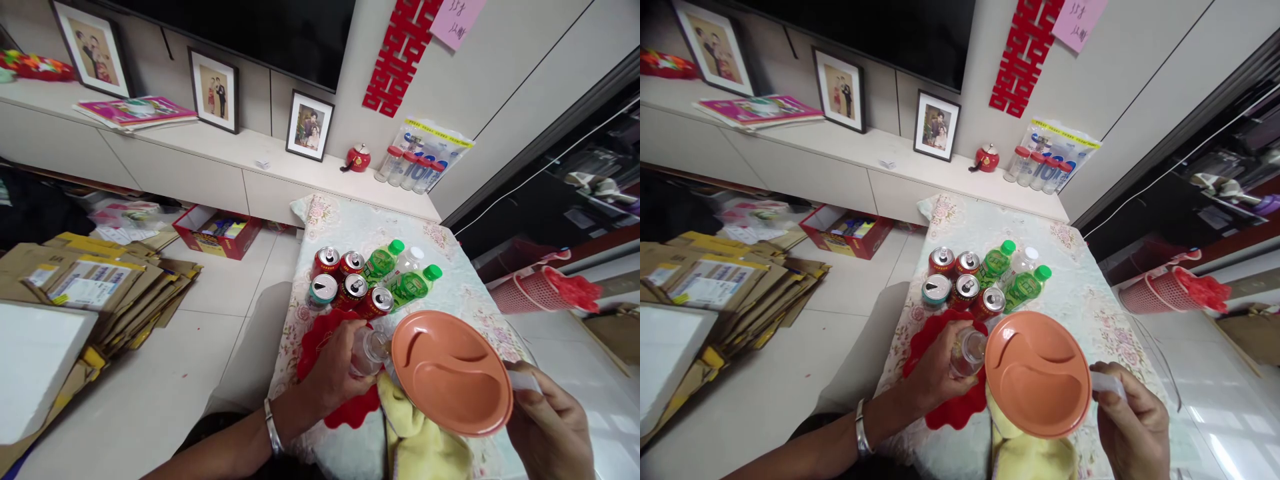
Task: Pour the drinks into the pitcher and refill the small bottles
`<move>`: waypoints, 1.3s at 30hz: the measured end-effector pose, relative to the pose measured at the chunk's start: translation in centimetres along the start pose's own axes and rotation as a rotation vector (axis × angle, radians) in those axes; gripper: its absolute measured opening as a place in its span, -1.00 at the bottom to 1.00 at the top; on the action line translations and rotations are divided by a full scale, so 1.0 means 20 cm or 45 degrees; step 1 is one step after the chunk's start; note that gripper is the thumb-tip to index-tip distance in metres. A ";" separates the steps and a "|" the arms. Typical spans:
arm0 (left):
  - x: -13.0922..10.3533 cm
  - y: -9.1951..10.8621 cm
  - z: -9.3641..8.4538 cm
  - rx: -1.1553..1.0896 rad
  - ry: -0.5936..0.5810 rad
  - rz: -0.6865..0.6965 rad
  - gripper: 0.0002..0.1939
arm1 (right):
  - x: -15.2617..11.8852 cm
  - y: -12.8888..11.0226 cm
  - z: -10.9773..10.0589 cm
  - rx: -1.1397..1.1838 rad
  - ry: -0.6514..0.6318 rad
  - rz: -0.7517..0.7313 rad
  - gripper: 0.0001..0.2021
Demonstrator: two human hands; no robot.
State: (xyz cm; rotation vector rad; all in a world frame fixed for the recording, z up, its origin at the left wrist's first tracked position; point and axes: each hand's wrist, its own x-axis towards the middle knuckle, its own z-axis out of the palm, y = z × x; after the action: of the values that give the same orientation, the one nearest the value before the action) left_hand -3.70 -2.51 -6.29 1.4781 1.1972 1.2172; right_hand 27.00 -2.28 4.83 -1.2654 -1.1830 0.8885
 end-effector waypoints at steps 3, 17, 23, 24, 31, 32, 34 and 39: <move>0.00 0.00 0.00 0.000 0.005 0.007 -0.18 | 0.00 -0.01 0.00 -0.014 -0.009 0.009 -0.58; 0.00 0.01 0.00 -0.001 0.018 0.015 -0.20 | 0.01 -0.06 0.03 -0.040 0.026 0.006 -0.54; 0.00 0.01 0.01 -0.007 0.020 -0.006 -0.16 | 0.00 -0.05 0.02 -0.050 0.012 0.017 -0.55; 0.00 0.01 0.01 -0.008 0.022 -0.010 -0.16 | 0.00 -0.06 0.02 -0.052 0.010 0.022 -0.55; 0.00 0.01 0.01 -0.016 0.011 -0.027 -0.18 | 0.00 -0.04 0.00 -0.023 0.025 0.016 -0.58; 0.00 0.01 0.01 -0.018 0.007 -0.032 -0.18 | 0.00 -0.03 0.00 -0.020 0.021 0.013 -0.58; 0.00 0.01 0.00 -0.022 0.000 -0.040 -0.19 | -0.01 -0.02 -0.02 -0.017 0.011 0.011 -0.60; 0.00 0.02 0.00 -0.038 -0.019 -0.060 -0.21 | -0.01 0.00 -0.03 -0.018 0.000 0.008 -0.60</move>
State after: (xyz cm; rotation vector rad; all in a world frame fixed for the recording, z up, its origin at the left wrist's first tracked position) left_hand -3.60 -2.68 -5.90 1.4270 1.1927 1.1860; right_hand 27.56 -2.68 4.89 -1.2812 -1.1871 0.8863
